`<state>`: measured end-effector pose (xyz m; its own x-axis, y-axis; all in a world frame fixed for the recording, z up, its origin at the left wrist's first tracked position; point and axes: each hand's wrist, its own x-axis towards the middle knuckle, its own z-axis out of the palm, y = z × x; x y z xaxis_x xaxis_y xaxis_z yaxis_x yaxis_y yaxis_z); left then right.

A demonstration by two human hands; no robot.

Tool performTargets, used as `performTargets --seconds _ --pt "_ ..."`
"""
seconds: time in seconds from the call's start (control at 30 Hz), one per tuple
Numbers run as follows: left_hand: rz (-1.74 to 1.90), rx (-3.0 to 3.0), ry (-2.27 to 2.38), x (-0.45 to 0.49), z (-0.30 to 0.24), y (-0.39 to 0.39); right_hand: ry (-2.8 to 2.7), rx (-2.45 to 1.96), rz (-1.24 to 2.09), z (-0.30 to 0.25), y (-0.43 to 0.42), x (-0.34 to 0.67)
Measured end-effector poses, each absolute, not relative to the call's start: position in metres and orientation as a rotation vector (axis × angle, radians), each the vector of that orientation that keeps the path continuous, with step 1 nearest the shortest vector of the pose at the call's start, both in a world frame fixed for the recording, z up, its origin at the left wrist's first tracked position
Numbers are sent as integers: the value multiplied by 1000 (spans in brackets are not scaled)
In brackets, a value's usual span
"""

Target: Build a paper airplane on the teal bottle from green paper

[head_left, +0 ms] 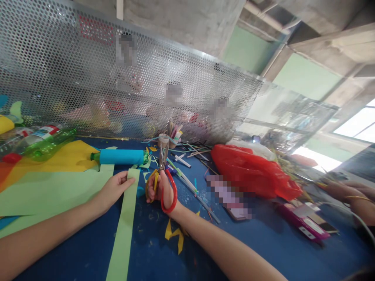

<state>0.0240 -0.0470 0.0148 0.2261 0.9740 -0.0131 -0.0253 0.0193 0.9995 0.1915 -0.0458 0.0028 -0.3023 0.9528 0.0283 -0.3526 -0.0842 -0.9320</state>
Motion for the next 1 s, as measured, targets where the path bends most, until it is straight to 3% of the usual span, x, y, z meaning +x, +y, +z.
performTargets --seconds 0.63,1.0 --pt "1080 1198 1020 24 22 -42 -1182 -776 1633 2 -48 191" --pt "1209 1096 830 21 64 -46 -1759 -985 1271 15 -69 196"
